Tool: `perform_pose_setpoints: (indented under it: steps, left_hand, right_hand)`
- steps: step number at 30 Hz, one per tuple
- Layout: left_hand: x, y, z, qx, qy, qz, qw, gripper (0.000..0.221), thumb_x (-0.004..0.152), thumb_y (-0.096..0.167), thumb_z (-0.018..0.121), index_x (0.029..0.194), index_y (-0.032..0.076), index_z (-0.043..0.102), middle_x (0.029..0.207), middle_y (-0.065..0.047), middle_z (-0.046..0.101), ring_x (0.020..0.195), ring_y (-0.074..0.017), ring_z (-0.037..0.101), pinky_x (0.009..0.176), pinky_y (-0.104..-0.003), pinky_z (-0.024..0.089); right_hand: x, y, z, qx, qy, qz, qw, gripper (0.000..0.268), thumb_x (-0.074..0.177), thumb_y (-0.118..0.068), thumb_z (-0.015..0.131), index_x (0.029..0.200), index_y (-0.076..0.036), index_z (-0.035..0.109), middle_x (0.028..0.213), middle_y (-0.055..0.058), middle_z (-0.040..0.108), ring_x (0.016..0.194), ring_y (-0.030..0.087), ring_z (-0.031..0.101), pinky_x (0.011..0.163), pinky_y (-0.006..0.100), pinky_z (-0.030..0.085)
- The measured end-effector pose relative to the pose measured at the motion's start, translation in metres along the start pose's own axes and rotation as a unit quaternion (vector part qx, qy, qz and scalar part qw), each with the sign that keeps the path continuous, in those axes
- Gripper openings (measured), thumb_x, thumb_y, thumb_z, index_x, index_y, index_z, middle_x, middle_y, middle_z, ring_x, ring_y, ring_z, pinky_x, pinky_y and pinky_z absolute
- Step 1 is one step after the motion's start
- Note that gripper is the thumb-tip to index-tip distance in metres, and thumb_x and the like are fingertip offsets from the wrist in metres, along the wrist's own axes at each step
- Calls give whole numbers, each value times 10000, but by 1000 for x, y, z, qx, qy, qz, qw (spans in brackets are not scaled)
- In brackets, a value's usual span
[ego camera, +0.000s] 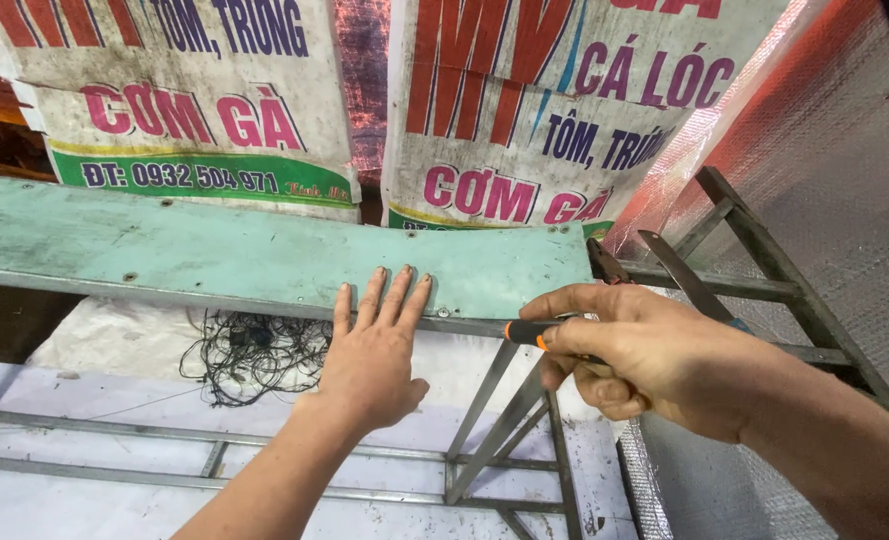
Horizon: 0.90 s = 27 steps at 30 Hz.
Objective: Attaching a plastic panel to a metal frame using a screwdriver to make holes, pliers to trim, and a saw to cut the material.
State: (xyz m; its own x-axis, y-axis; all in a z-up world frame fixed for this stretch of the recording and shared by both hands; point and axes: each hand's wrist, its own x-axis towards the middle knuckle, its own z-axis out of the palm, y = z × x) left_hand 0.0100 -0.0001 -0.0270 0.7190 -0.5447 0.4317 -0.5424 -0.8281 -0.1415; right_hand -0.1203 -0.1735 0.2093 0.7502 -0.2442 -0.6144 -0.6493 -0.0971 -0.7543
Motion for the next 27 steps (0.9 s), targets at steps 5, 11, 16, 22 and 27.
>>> perform_pose_setpoints:
  steps: [5, 11, 16, 22, 27]
  left_hand:
    - [-4, 0, 18, 90, 238, 2, 967, 1496, 366, 712, 438, 1691, 167, 11, 1725, -63, 15, 1615, -304, -22, 1295, -566, -17]
    - [-1, 2, 0, 82, 239, -3, 967, 1472, 387, 679, 425, 1694, 162, -9, 1715, -68, 5, 1606, -303, -30, 1296, -561, -29]
    - [8, 3, -57, -94, -245, -21, 965, 1197, 825, 427, 752, 1641, 214, -98, 1724, -66, -119, 1564, -343, -144, 1207, -633, -81]
    - [8, 4, -58, -97, -236, -21, 967, 1184, 827, 410, 746, 1639, 206, -91, 1723, -65, -108, 1563, -343, -133, 1207, -633, -77]
    - [9, 4, -59, -92, -246, -21, 965, 1205, 830, 435, 767, 1641, 205, -95, 1726, -67, -118, 1567, -345, -135, 1212, -634, -61]
  right_hand:
    - [-8, -6, 10, -94, 75, 4, 993, 317, 1013, -117, 534, 1272, -111, 716, 735, 338, 669, 417, 167, 181, 409, 291, 129]
    - [-3, -5, 2, -156, 53, 52, 985, 411, 1059, -333, 426, 1255, -182, 754, 677, 239, 526, 411, 122, 123, 392, 255, 66]
    - [1, -11, -4, -232, 90, -29, 968, 386, 1064, -289, 536, 1180, -184, 889, 674, 67, 431, 460, 133, 234, 359, 253, 153]
    - [-11, -28, 9, -282, 127, -44, 950, 420, 999, -275, 542, 1068, -177, 944, 645, 80, 410, 539, 162, 218, 459, 291, 109]
    - [-3, -22, 3, -288, 120, -56, 948, 338, 1017, -268, 602, 879, -82, 849, 625, 88, 451, 518, 158, 227, 451, 303, 127]
